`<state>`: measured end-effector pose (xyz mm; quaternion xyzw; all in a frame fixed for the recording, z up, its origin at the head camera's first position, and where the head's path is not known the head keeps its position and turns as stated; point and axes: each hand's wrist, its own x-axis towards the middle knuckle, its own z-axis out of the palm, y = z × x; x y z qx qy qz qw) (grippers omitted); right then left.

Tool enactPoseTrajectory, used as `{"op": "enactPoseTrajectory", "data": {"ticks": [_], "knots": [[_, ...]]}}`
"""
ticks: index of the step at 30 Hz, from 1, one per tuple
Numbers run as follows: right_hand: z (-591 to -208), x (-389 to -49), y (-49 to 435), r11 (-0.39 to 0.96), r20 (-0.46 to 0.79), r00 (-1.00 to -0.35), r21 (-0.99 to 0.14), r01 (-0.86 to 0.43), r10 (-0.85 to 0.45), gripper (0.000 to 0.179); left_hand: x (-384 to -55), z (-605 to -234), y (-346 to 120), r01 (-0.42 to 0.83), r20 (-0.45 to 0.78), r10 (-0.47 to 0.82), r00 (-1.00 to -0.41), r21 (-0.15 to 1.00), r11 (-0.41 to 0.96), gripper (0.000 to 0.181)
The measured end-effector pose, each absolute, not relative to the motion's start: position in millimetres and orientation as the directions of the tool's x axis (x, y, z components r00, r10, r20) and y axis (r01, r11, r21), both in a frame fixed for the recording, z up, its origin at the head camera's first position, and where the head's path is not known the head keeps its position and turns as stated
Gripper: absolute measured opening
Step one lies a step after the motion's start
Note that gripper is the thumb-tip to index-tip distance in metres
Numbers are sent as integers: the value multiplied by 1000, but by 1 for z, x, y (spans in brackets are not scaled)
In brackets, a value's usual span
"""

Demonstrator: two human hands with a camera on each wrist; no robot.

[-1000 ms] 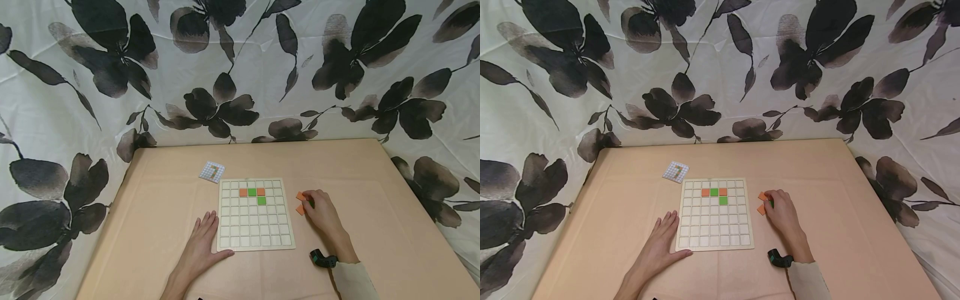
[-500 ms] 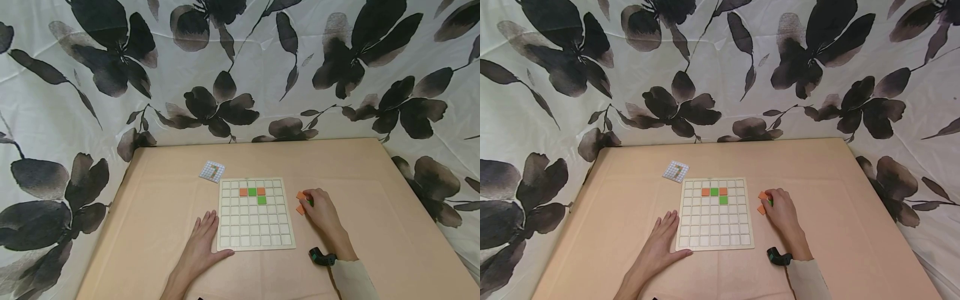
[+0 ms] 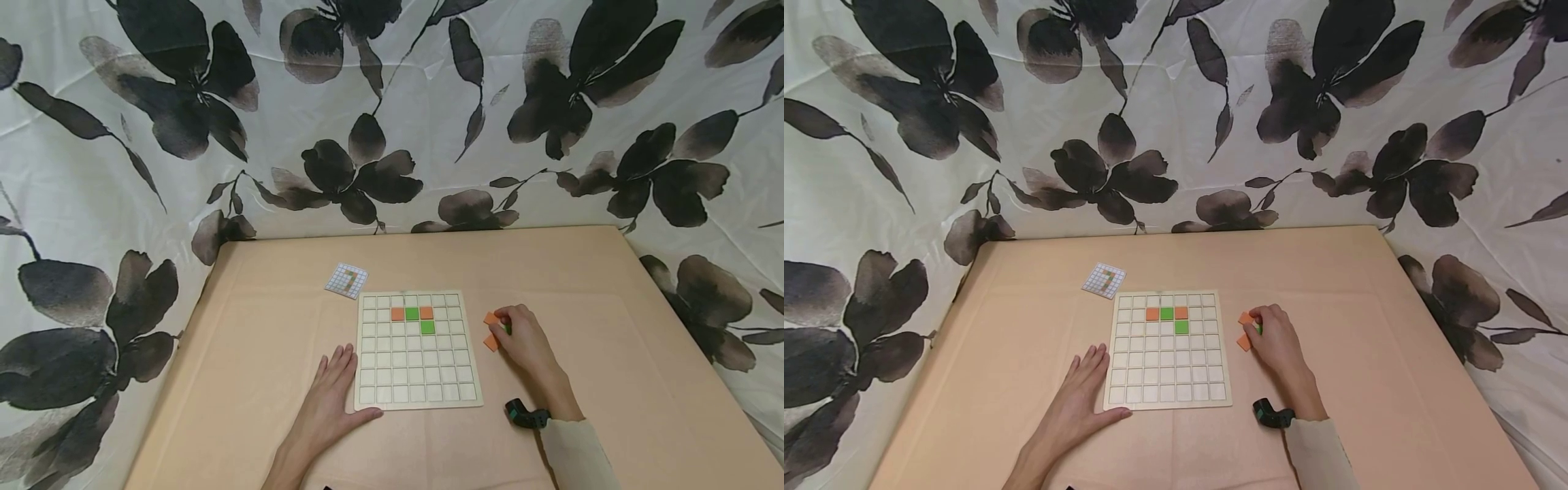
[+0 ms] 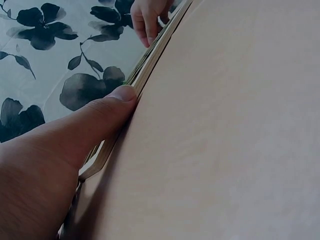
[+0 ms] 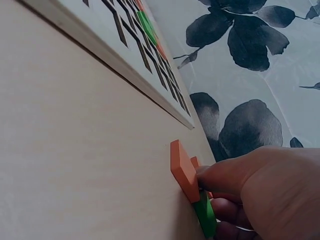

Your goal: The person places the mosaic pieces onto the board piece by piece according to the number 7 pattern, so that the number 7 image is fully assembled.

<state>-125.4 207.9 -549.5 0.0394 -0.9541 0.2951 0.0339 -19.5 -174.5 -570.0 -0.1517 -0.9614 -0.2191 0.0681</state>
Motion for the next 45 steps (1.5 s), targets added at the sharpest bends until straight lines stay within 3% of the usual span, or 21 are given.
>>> {"op": "enactPoseTrajectory", "data": {"ticks": [15, 30, 45], "knots": [[-544, -129, 208, 780, 78, -995, -618, -98, -63, 25, -19, -570, -174, 308, 172, 259, -950, 415, 856, 111], [-540, -127, 200, 778, 148, -988, -614, -129, -47, 19, -19, -570, -174, 309, 173, 260, -950, 401, 862, 110], [-533, -122, 181, 763, 100, -993, -638, -107, -55, 19, -19, -570, -174, 319, 193, 262, -946, 395, 862, 110]]}}
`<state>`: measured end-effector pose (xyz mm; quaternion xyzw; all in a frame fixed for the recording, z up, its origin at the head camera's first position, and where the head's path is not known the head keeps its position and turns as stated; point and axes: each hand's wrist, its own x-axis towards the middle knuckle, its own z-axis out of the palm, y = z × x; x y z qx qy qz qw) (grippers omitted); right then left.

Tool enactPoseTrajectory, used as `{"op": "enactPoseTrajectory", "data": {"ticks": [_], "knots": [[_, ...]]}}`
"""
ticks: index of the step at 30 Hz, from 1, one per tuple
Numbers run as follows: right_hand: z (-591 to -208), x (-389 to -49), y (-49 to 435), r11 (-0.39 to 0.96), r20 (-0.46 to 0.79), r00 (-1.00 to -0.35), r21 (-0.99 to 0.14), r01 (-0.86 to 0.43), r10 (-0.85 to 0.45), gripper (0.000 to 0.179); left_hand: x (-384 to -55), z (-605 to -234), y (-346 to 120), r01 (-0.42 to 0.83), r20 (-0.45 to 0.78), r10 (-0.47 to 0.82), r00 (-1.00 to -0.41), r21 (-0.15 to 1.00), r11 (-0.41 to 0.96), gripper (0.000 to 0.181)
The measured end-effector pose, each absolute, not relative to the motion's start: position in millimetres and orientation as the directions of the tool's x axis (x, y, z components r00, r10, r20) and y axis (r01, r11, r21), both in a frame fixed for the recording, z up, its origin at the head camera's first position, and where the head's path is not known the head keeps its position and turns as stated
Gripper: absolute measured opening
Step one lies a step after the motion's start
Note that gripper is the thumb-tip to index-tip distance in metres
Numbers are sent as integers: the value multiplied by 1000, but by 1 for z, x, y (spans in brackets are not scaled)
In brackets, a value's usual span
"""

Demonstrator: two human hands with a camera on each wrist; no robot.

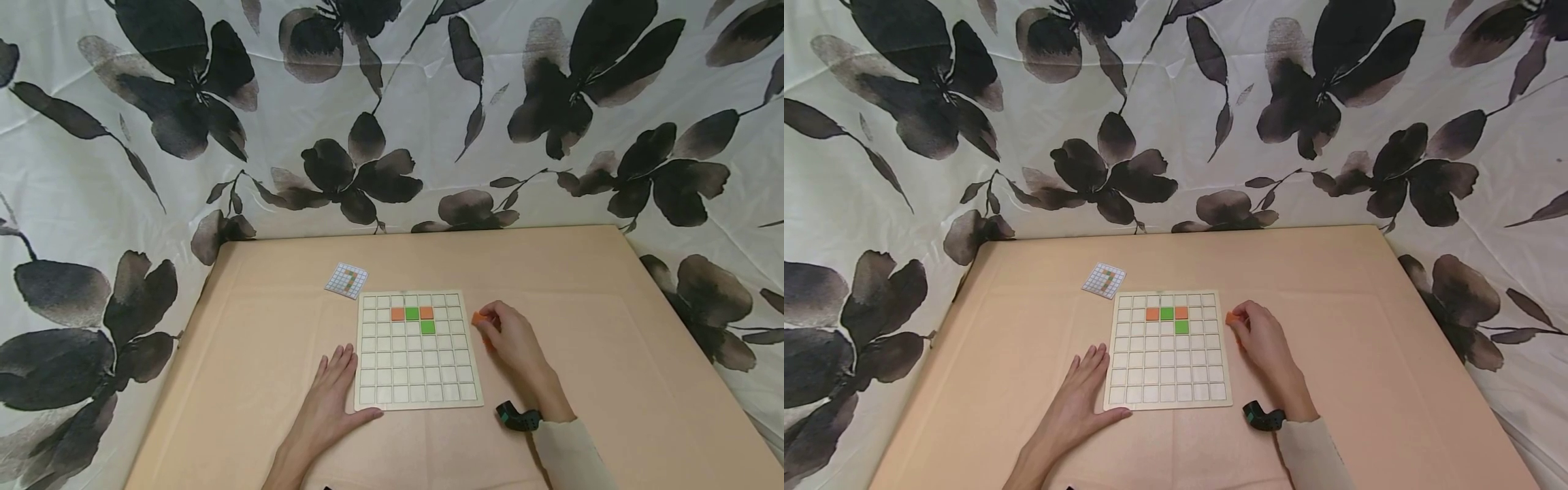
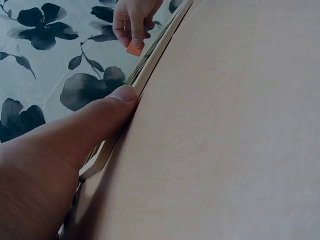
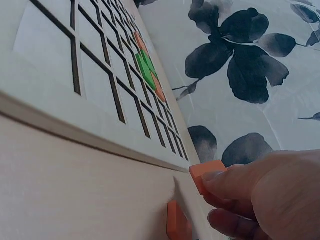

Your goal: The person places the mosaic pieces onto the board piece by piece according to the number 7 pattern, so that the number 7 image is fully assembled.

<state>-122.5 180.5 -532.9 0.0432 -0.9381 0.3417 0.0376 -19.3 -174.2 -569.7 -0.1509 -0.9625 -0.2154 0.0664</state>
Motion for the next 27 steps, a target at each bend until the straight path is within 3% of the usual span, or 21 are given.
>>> {"op": "enactPoseTrajectory", "data": {"ticks": [17, 27], "knots": [[-533, -118, 160, 745, 121, -986, -646, -168, -118, 16, -19, -569, -175, 311, 172, 263, -949, 396, 864, 111], [-531, -118, 146, 739, 99, -985, -651, -173, -143, 16, -20, -571, -176, 335, 219, 267, -938, 383, 861, 110]]}}
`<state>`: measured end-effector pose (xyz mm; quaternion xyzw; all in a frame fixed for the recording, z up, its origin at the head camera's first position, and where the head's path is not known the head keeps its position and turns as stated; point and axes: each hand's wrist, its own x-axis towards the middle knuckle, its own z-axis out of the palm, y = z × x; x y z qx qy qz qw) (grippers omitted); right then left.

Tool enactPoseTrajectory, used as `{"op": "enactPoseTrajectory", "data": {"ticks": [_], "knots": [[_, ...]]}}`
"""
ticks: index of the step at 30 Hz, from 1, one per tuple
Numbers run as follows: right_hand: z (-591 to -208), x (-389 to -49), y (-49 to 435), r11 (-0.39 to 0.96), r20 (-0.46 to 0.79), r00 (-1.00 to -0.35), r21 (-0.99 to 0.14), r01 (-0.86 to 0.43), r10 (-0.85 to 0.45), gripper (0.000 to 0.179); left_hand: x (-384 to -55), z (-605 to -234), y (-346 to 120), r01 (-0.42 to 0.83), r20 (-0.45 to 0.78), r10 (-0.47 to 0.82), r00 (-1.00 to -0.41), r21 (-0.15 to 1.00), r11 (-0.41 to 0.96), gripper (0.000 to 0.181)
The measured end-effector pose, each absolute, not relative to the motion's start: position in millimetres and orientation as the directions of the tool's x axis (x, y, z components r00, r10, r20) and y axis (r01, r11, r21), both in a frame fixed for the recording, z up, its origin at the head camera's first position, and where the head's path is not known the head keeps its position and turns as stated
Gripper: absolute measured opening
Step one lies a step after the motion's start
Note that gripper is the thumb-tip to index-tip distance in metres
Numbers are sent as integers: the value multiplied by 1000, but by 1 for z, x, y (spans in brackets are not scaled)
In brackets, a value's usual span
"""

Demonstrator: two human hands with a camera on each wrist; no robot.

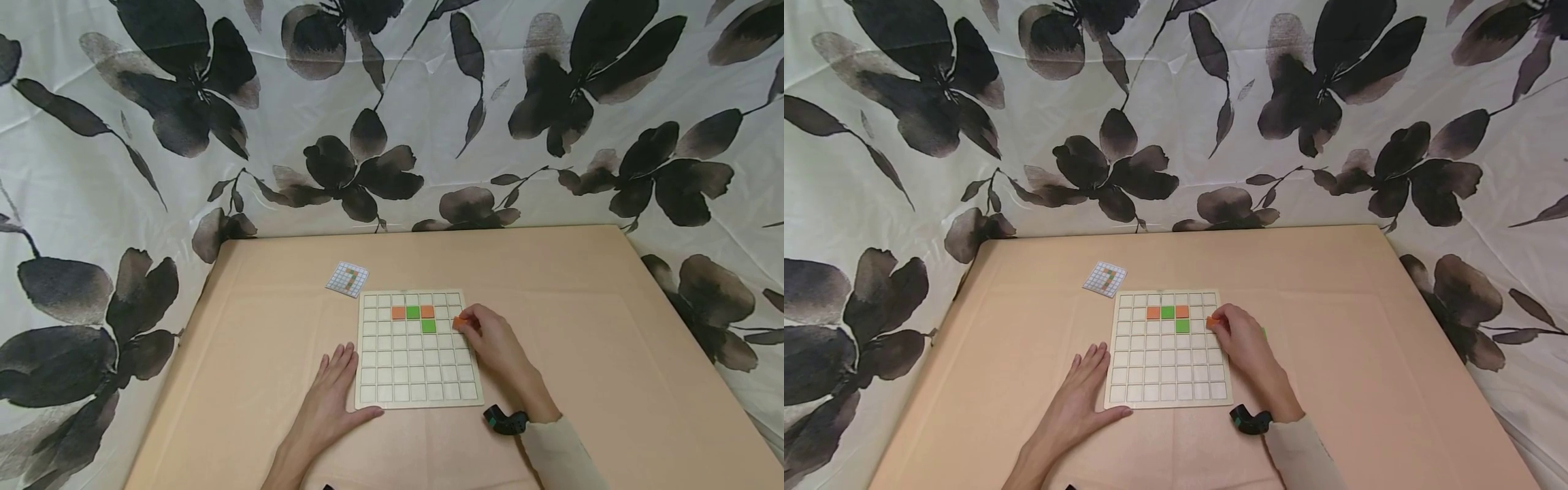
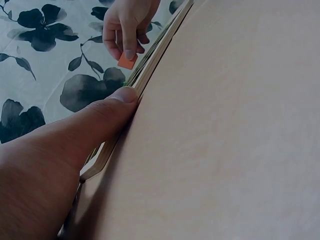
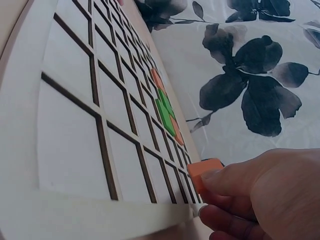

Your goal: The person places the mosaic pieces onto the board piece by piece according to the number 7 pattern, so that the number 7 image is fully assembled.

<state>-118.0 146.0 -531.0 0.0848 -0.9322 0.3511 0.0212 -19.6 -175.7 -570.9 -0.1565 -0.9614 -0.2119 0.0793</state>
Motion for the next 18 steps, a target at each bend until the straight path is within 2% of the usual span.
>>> {"op": "enactPoseTrajectory", "data": {"ticks": [18], "knots": [[-534, -117, 124, 743, 81, -981, -642, -188, -179, 13, -20, -570, -175, 319, 193, 261, -946, 403, 858, 110]]}}
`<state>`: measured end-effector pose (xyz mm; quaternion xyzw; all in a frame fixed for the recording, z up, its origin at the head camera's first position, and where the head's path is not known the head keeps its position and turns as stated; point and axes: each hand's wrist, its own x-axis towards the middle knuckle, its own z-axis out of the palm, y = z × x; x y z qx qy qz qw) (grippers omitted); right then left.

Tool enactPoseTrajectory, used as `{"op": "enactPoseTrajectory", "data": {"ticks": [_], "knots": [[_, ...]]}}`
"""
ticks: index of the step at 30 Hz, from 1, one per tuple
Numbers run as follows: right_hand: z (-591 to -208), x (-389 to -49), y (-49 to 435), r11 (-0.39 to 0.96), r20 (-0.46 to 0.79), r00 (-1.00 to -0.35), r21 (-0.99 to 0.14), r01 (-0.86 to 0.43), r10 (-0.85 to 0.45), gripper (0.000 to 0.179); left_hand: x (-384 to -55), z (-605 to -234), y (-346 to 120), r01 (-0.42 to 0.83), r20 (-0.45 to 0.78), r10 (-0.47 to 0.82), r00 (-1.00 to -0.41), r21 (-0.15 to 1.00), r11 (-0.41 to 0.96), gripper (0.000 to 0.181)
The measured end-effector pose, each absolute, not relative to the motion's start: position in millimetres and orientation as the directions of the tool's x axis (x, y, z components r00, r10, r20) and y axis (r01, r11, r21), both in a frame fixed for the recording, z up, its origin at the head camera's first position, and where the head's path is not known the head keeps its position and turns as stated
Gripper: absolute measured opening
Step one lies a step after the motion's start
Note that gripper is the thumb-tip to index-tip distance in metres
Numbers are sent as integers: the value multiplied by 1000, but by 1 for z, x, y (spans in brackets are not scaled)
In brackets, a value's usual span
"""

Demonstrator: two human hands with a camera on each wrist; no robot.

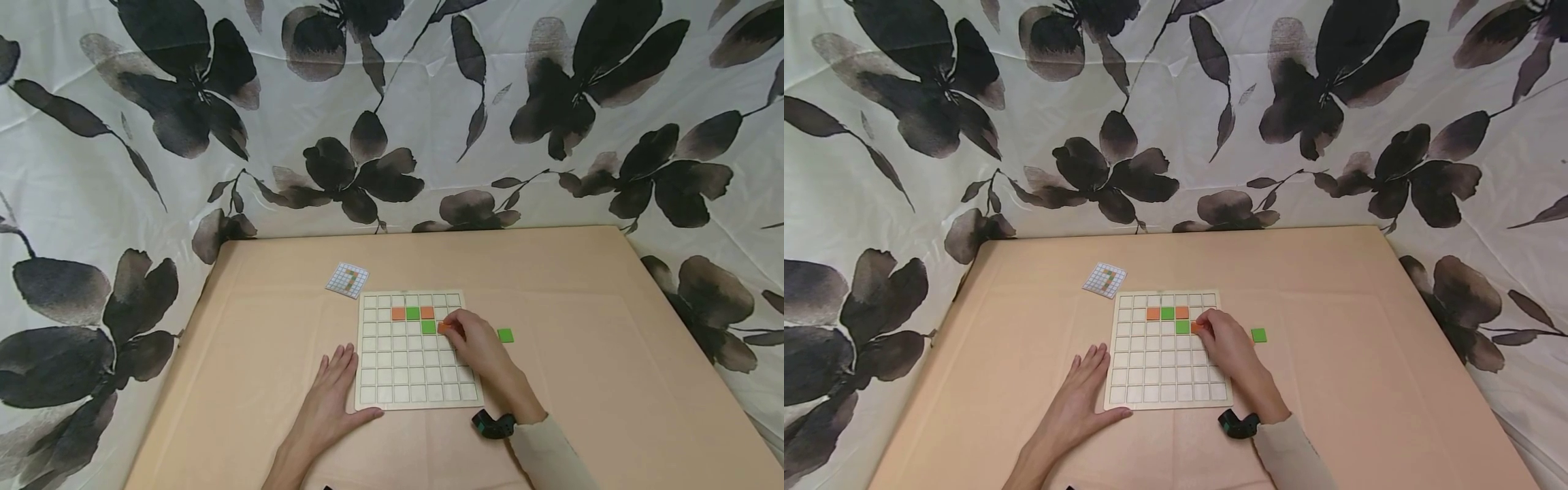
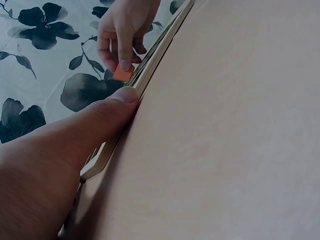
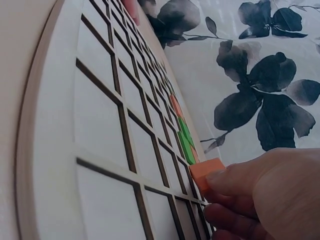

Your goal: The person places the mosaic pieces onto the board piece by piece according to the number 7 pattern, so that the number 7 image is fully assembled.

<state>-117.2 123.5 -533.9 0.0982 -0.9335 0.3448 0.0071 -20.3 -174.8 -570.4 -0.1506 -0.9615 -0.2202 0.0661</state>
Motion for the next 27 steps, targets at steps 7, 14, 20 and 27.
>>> {"op": "enactPoseTrajectory", "data": {"ticks": [7, 14, 20, 27], "knots": [[-534, -114, 118, 743, 104, -975, -633, -217, -196, 13, -21, -572, -175, 349, 246, 270, -931, 376, 859, 109], [-536, -110, 113, 742, 131, -962, -615, -268, -239, 11, -22, -573, -174, 348, 246, 269, -931, 383, 855, 108], [-541, -110, 112, 739, 155, -954, -604, -297, -257, 10, -22, -574, -174, 353, 259, 270, -927, 366, 861, 109], [-544, -110, 111, 734, 184, -941, -590, -337, -284, 9, -21, -573, -174, 345, 242, 269, -932, 363, 866, 109]]}}
